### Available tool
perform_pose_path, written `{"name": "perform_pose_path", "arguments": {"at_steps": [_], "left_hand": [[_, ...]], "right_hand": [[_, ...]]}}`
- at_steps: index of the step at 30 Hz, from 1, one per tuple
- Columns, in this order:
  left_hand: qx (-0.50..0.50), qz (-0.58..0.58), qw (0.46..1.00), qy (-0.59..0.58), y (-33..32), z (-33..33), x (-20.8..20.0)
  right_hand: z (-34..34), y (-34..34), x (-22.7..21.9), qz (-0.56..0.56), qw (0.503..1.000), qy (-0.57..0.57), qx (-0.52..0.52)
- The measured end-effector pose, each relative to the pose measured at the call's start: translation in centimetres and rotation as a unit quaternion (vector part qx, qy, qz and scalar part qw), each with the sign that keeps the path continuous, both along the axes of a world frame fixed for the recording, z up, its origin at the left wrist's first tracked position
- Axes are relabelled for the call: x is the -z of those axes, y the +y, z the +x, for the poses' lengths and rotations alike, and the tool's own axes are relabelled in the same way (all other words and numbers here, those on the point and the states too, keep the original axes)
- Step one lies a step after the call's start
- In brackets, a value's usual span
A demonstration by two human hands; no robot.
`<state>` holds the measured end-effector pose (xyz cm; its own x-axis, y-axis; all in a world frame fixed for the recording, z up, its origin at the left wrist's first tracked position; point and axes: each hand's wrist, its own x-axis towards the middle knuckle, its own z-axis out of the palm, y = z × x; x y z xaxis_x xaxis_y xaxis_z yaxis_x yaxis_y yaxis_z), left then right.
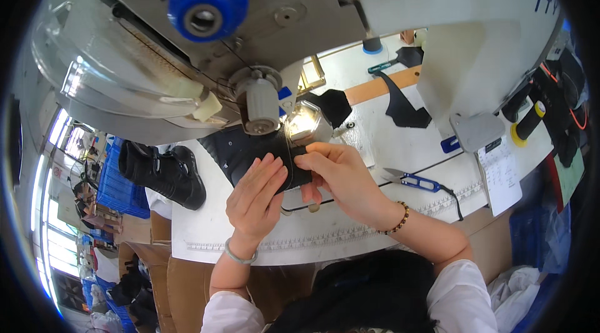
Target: The person turns and handles a boot piece, places it away, and retrieves another boot piece from a container. The person then positions the boot piece under a sewing machine needle and stitches along the edges, guiding the material with both hands.
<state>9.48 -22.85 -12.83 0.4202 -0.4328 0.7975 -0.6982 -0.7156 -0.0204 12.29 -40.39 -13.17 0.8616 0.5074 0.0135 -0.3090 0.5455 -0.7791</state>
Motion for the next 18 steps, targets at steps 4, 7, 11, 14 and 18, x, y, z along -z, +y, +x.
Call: {"name": "perform_pose_path", "arguments": {"at_steps": [4, 7, 11, 14, 18], "left_hand": [[-0.008, 0.012, 0.999, -0.031, -0.07, 0.22, 0.09], [-0.007, 0.002, 0.999, -0.039, -0.13, 0.27, 0.28], [-0.001, 0.004, 0.998, -0.061, -0.11, 0.36, 0.39], [-0.002, 0.014, 0.997, -0.078, 0.03, 0.47, 0.35], [0.003, 0.020, 0.997, -0.076, 0.24, 0.55, 0.44]], "right_hand": [[-0.15, 0.02, -0.41, 0.000, 1.000, -0.007, 0.004], [-0.34, 0.02, -0.50, -0.022, 1.000, -0.001, 0.019], [-0.35, 0.05, -0.33, -0.034, 0.999, -0.026, 0.030], [-0.42, -0.17, -0.24, -0.050, 0.998, -0.042, 0.028], [-0.45, -0.44, -0.35, -0.096, 0.993, -0.064, 0.036]]}}
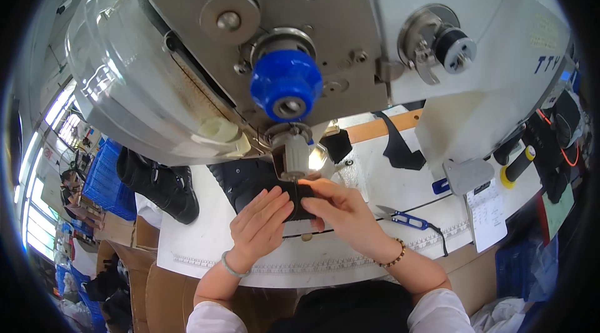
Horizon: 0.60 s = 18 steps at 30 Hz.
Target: The person turns and handles a boot piece, places it away, and retrieves another boot piece from a container. The person then positions the boot piece under a sewing machine needle and stitches along the edges, guiding the material with both hands.
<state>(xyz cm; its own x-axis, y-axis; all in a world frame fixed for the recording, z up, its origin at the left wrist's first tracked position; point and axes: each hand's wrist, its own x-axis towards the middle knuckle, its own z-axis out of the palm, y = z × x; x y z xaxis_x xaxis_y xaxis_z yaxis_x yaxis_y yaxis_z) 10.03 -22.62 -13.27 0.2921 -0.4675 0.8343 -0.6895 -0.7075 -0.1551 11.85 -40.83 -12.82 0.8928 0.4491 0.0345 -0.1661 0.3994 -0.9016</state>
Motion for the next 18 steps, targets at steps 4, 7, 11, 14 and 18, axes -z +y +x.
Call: {"name": "perform_pose_path", "arguments": {"at_steps": [4, 7, 11, 14, 18], "left_hand": [[0.002, 0.009, 1.000, 0.013, 0.1, 0.0, 0.2], [-0.004, 0.020, 1.000, 0.006, 0.2, 0.1, 0.2], [-0.020, 0.015, 1.000, -0.014, 0.0, 0.8, 0.0], [-0.025, -0.006, 1.000, -0.013, -0.2, 1.4, -0.2], [-0.015, -0.010, 1.000, -0.014, -0.2, 1.6, -0.4]], "right_hand": [[-0.3, -0.3, 0.0, 0.024, 0.999, -0.028, 0.023], [-0.2, 0.2, 0.2, 0.062, 0.996, -0.009, 0.063], [0.1, 0.6, 0.3, 0.090, 0.992, -0.020, 0.080], [0.3, 0.2, -0.1, 0.068, 0.994, -0.029, 0.076], [0.1, -0.7, -0.4, 0.053, 0.995, -0.068, 0.056]]}}
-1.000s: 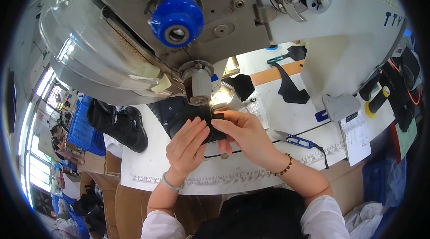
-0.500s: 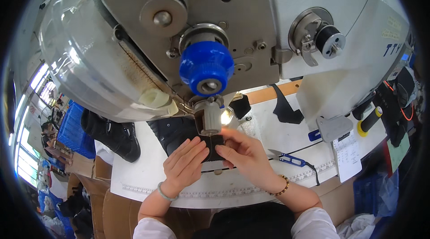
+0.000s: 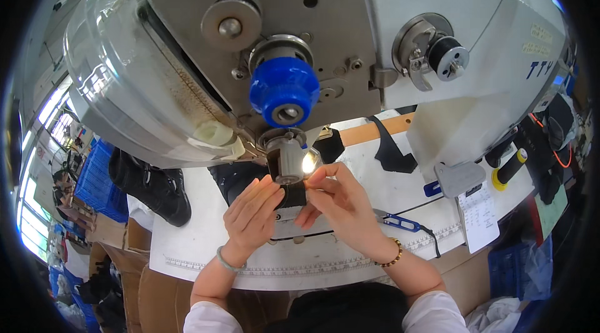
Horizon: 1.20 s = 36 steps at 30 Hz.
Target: The person turns and handles a boot piece, places it away, and retrieves another boot piece from a container. The person then positions the boot piece under a sewing machine needle and stitches along the edges, guiding the material with both hands.
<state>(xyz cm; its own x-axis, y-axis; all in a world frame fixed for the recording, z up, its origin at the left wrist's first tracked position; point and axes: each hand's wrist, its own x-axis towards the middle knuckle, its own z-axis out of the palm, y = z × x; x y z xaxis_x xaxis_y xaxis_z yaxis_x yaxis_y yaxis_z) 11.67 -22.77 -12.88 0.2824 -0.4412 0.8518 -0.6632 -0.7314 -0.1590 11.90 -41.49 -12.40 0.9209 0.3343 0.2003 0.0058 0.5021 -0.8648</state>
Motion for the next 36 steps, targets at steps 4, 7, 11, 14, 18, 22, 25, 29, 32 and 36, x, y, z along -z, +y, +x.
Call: {"name": "perform_pose_path", "arguments": {"at_steps": [4, 7, 11, 14, 18, 22, 25, 29, 32, 36], "left_hand": [[-0.005, 0.000, 1.000, 0.000, 0.0, 0.0, 0.0], [0.002, -0.016, 1.000, 0.001, -0.2, 0.1, 0.1], [0.010, -0.034, 0.999, 0.011, -0.2, 0.1, -0.1], [0.007, -0.033, 0.999, 0.011, -0.2, 0.1, -0.2], [0.012, -0.028, 1.000, 0.000, -0.3, 0.2, -0.2], [0.005, -0.027, 1.000, -0.012, -0.2, 0.3, -0.1], [-0.006, -0.027, 0.999, -0.020, -0.4, 0.5, -0.1], [-0.024, -0.023, 0.999, -0.026, -0.6, 0.7, -0.2], [-0.015, -0.029, 0.999, -0.024, -0.6, 0.9, -0.3], [-0.004, -0.051, 0.999, 0.009, -0.3, 0.8, -0.2]], "right_hand": [[-0.4, -0.2, 0.4, -0.350, 0.788, -0.414, 0.290], [0.8, -0.2, 1.0, -0.382, 0.657, -0.562, 0.326], [3.6, 0.4, 1.9, -0.285, 0.625, -0.654, 0.318], [3.7, 0.6, 2.5, -0.284, 0.637, -0.643, 0.317], [3.4, 0.6, 2.5, -0.291, 0.649, -0.631, 0.311], [3.2, 0.7, 2.2, -0.301, 0.670, -0.606, 0.305], [3.5, 0.6, 1.8, -0.305, 0.679, -0.596, 0.301], [3.8, 0.4, 1.3, -0.296, 0.710, -0.574, 0.279], [3.0, -0.5, 1.4, -0.343, 0.703, -0.547, 0.300], [-0.5, -3.9, 3.4, -0.437, 0.683, -0.475, 0.343]]}}
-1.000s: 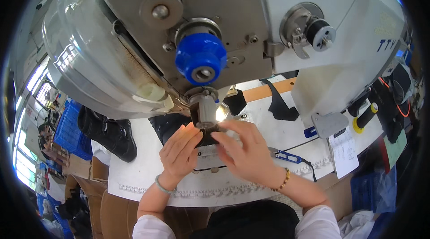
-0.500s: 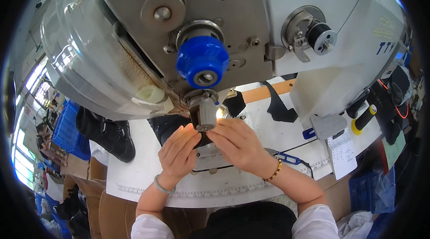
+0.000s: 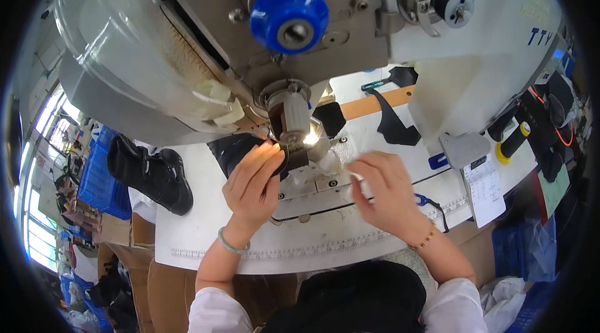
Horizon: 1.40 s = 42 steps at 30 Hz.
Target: The person turns and handles a boot piece, places it away, and retrieves another boot piece from a container. The person then positions the boot piece under a sewing machine needle and stitches along the edges, guiding the material with both hands.
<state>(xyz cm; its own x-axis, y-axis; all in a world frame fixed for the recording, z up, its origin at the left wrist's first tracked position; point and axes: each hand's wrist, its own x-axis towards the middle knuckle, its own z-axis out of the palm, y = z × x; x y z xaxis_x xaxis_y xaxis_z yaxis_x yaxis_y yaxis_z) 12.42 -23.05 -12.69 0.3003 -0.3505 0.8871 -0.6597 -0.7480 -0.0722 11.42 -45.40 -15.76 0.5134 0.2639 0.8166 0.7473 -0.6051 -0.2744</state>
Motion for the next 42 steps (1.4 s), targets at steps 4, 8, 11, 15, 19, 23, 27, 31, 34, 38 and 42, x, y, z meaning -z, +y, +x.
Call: {"name": "perform_pose_path", "arguments": {"at_steps": [4, 8, 11, 15, 19, 23, 27, 31, 34, 38, 42], "left_hand": [[0.016, -0.057, 0.997, 0.042, 0.2, -0.1, 0.2], [0.022, -0.034, 0.998, 0.046, 0.5, -0.2, 0.1], [0.016, -0.004, 0.999, 0.034, 0.7, -0.2, -0.1], [0.010, 0.012, 1.000, -0.001, 0.6, -0.1, -0.1], [0.007, 0.018, 0.999, -0.033, 0.3, 0.2, 0.2], [0.015, 0.004, 0.999, -0.047, 0.0, 0.3, 0.4], [0.009, -0.004, 0.999, -0.049, -0.1, 0.2, 0.5], [0.009, 0.001, 0.998, -0.068, -0.1, 0.4, 0.6], [0.019, 0.020, 0.997, -0.078, 0.2, 0.7, 0.7], [0.020, 0.032, 0.995, -0.095, 0.3, 1.0, 0.9], [0.021, 0.034, 0.994, -0.102, 0.4, 1.1, 1.0]], "right_hand": [[-3.5, -4.3, 3.4, -0.097, 0.969, 0.181, 0.137], [-4.0, -7.4, 6.8, -0.124, 0.961, 0.212, 0.130], [-2.9, -8.0, 8.3, -0.114, 0.975, 0.158, 0.109], [-1.9, -6.7, 7.5, -0.030, 0.976, 0.165, 0.136], [-2.1, -4.1, 3.1, 0.221, 0.894, 0.390, -0.004], [-1.7, -1.4, -1.9, -0.033, 0.990, 0.135, 0.000], [-0.2, 0.6, -4.6, -0.027, 0.999, 0.038, 0.003], [0.9, 0.9, -6.0, -0.073, 0.997, 0.022, -0.006], [1.3, 0.7, -6.5, -0.093, 0.996, 0.003, -0.008], [1.7, 0.4, -6.7, -0.118, 0.993, 0.002, -0.022], [1.9, 0.5, -6.5, -0.104, 0.994, 0.019, -0.030]]}}
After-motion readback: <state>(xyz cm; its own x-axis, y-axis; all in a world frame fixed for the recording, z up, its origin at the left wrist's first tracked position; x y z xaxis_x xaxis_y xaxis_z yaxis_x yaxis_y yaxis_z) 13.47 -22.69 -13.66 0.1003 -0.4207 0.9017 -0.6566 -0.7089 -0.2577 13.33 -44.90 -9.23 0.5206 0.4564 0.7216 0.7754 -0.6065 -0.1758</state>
